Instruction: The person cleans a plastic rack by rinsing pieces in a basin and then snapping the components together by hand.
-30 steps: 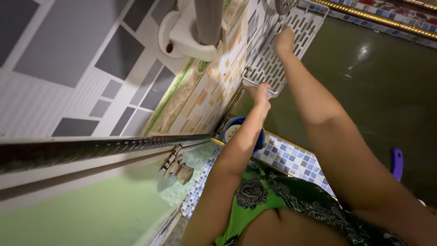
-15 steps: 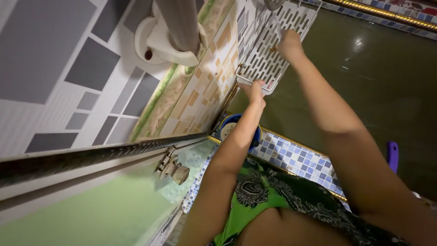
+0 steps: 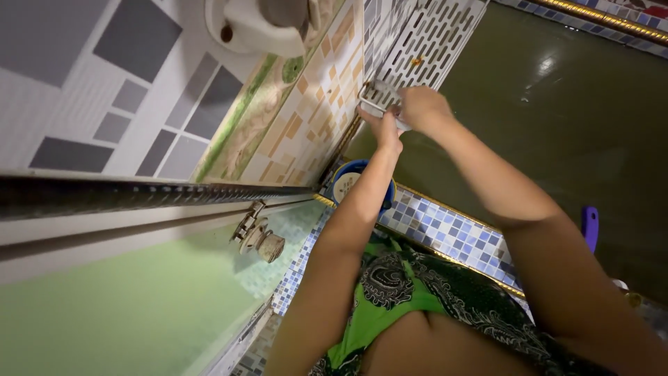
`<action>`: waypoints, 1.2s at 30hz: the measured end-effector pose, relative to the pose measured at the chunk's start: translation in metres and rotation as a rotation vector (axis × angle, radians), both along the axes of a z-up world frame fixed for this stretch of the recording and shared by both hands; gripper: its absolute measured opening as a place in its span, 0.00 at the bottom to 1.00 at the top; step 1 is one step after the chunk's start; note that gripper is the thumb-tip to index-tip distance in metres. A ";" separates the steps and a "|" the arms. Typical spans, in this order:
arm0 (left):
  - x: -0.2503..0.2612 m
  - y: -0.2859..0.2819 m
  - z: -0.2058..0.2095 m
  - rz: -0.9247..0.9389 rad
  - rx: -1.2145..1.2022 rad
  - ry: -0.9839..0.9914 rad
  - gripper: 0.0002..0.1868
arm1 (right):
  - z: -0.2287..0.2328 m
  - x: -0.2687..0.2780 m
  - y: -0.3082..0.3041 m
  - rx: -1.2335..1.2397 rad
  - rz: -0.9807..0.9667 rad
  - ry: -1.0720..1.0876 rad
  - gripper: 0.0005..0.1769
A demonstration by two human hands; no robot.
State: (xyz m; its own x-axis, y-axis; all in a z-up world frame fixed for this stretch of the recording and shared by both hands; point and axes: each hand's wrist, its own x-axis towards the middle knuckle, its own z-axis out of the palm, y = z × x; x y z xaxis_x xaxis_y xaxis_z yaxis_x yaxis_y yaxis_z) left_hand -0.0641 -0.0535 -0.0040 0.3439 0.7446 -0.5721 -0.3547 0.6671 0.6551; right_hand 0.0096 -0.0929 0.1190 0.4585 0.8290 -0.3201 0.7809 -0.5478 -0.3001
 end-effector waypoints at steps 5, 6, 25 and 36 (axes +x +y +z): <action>-0.008 -0.003 0.017 -0.028 0.040 -0.037 0.59 | -0.042 0.022 -0.082 0.684 -0.309 -0.064 0.13; -0.007 -0.004 0.014 -0.050 0.032 -0.039 0.58 | -0.063 0.023 -0.104 0.925 -0.425 0.040 0.11; 0.041 -0.015 -0.049 -0.153 0.101 0.503 0.43 | -0.181 -0.095 -0.036 0.713 -0.829 2.121 0.12; 0.045 -0.018 -0.029 -0.183 0.029 0.502 0.48 | -0.215 -0.116 0.054 0.935 -0.648 2.394 0.09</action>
